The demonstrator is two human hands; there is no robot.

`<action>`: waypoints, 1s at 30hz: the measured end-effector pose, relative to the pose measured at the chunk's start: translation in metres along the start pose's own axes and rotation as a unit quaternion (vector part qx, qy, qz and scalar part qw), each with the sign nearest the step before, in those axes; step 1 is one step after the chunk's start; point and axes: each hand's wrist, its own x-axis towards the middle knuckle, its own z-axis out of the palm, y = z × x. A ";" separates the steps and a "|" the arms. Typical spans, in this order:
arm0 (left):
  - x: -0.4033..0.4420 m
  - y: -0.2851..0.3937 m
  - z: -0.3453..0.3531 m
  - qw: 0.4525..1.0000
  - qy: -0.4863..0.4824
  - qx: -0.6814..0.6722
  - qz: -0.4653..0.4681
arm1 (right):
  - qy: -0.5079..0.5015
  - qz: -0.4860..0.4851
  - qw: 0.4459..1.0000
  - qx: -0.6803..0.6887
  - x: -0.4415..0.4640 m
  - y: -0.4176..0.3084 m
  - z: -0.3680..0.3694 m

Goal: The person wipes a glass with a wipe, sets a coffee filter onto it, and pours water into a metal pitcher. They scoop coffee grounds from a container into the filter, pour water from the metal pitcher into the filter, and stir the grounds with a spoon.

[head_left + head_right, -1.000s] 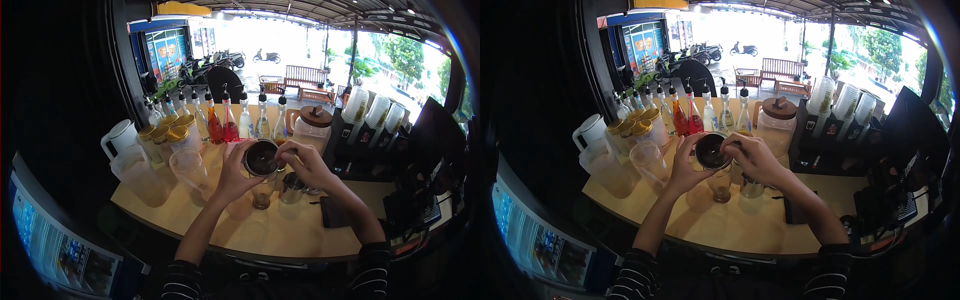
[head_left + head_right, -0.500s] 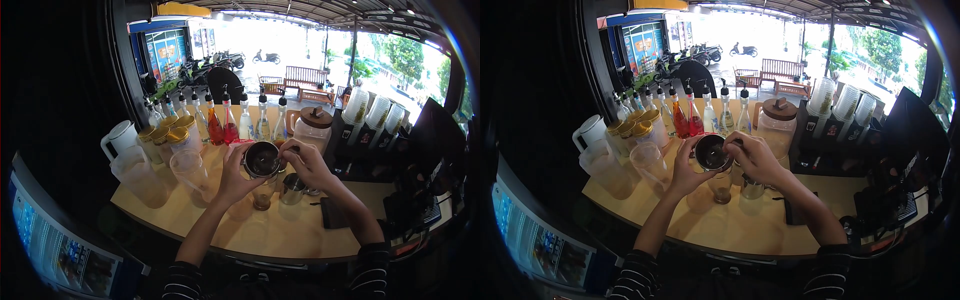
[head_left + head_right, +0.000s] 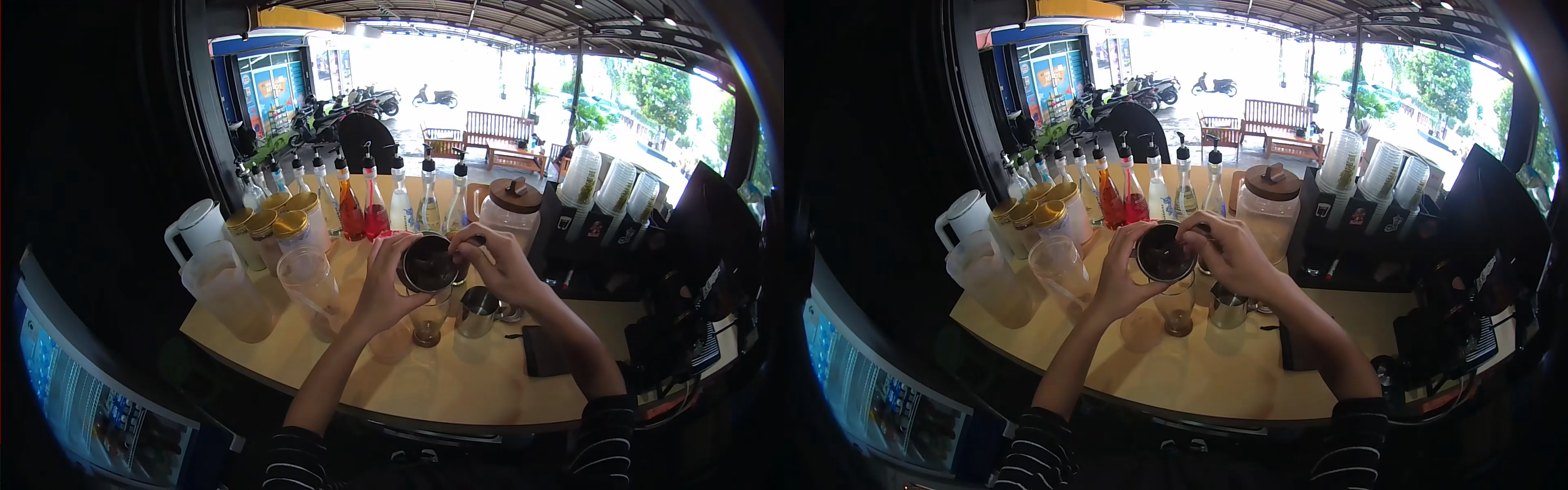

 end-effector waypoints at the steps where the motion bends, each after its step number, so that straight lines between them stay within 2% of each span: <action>1: 0.002 0.000 -0.003 1.000 -0.019 0.017 0.012 | -0.016 -0.002 1.000 0.006 0.001 0.002 -0.003; 6: 0.008 -0.003 -0.010 0.997 -0.071 0.013 0.013 | -0.047 -0.005 0.999 -0.016 0.004 0.002 -0.011; 8: 0.011 -0.005 -0.012 0.994 -0.102 0.027 0.014 | -0.029 -0.044 0.999 0.012 0.006 0.007 -0.011; 14: 0.018 -0.008 -0.016 0.989 -0.140 0.012 0.033 | -0.048 -0.037 0.998 -0.020 0.010 0.003 -0.017; 17: 0.020 -0.006 -0.016 0.989 -0.138 0.011 0.046 | -0.081 -0.038 0.995 -0.035 0.012 0.000 -0.019; 21: 0.020 -0.007 -0.017 0.990 -0.138 -0.013 0.033 | -0.060 -0.058 0.995 -0.049 0.016 0.002 -0.020; 23: 0.018 -0.009 -0.015 0.990 -0.136 0.019 0.043 | -0.069 -0.103 0.988 -0.089 0.015 0.003 -0.013; 24: 0.017 -0.008 -0.014 0.989 -0.137 0.019 0.043 | -0.052 -0.069 0.996 -0.028 0.014 0.000 -0.011; 27: 0.012 0.001 -0.012 0.993 -0.117 0.017 -0.001 | 0.003 -0.032 0.999 0.015 0.012 -0.002 -0.007; 28: 0.010 0.005 -0.009 0.996 -0.076 -0.026 -0.031 | 0.003 -0.033 0.999 0.014 0.011 -0.002 -0.006; 29: 0.008 0.008 -0.006 0.995 -0.035 -0.070 -0.062 | 0.008 -0.040 0.999 -0.016 0.009 -0.002 -0.006; 30: 0.006 0.008 -0.003 0.995 -0.035 -0.070 -0.062 | 0.012 -0.047 0.998 -0.046 0.006 -0.001 -0.004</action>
